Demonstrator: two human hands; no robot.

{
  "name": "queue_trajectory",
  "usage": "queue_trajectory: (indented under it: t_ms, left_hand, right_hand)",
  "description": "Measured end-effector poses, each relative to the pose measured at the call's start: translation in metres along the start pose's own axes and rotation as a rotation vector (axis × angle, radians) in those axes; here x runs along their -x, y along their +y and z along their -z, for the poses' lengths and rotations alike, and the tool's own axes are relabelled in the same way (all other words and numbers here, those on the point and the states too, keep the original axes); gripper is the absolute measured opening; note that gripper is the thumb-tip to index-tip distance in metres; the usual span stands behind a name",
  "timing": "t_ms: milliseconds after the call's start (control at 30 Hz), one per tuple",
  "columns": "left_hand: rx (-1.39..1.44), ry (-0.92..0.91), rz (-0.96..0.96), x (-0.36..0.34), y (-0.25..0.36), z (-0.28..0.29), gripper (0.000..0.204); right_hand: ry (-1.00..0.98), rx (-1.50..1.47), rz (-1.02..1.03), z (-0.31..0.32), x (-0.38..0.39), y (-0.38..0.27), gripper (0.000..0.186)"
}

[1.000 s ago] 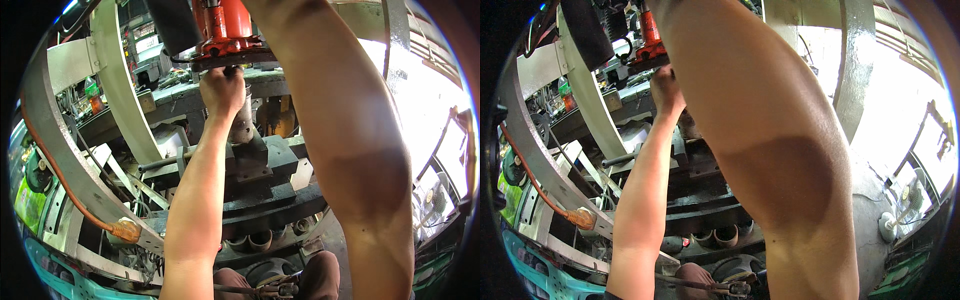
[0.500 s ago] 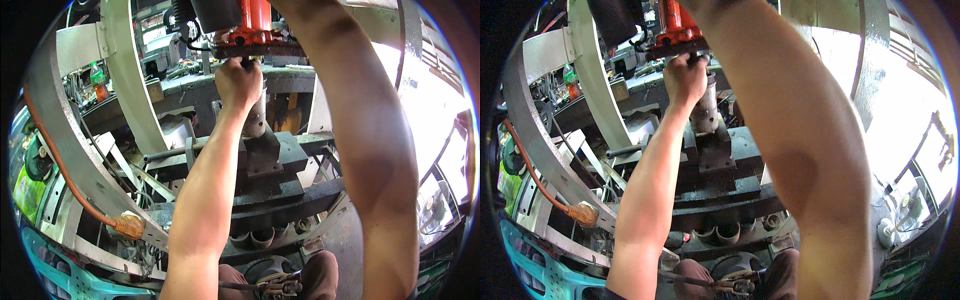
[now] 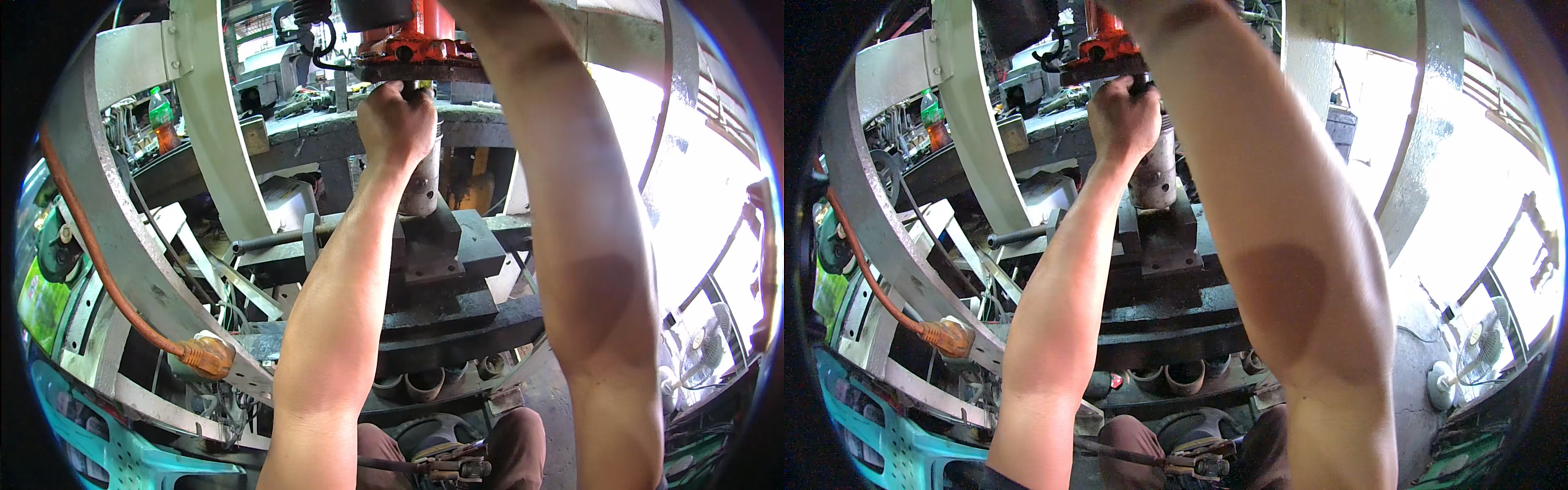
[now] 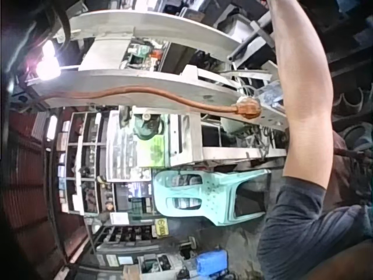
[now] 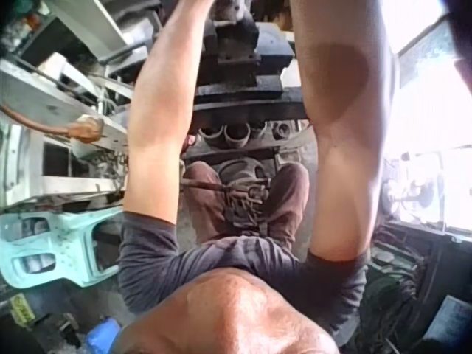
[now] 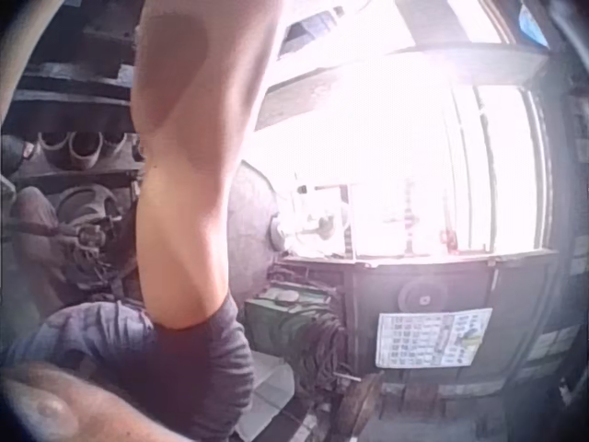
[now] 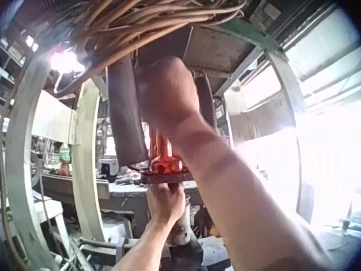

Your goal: The person uses pliers to manipulate a small cylindrical mechanical part at a workbench, then moves to a hydraulic press to press a ring into the part. The person handles the part and tools throughout the sequence.

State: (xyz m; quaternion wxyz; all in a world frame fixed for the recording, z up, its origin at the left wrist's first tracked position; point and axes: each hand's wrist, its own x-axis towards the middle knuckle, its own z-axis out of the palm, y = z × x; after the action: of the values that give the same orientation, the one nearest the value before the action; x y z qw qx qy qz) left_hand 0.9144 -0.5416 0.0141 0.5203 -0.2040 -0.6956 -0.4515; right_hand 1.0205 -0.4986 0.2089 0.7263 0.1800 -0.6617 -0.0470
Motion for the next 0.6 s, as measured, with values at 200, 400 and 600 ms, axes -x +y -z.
queue_trajectory:
  t_ms: [200, 400, 600]
  left_hand:
    - [0.047, 0.006, 0.033, 0.001, 0.001, 0.000, 0.023]
    - [0.009, -0.028, 0.043, -0.002, -0.003, -0.003, 0.026]
    - [0.029, -0.038, 0.007, -0.001, -0.001, 0.002, 0.024]
  right_hand:
    - [0.036, -0.437, -0.116, 0.006, 0.006, 0.003, 0.017]
    - [0.125, -0.581, -0.183, 0.003, 0.012, -0.002, 0.020]
    - [0.146, -0.603, -0.093, 0.004, 0.005, 0.005, 0.024]
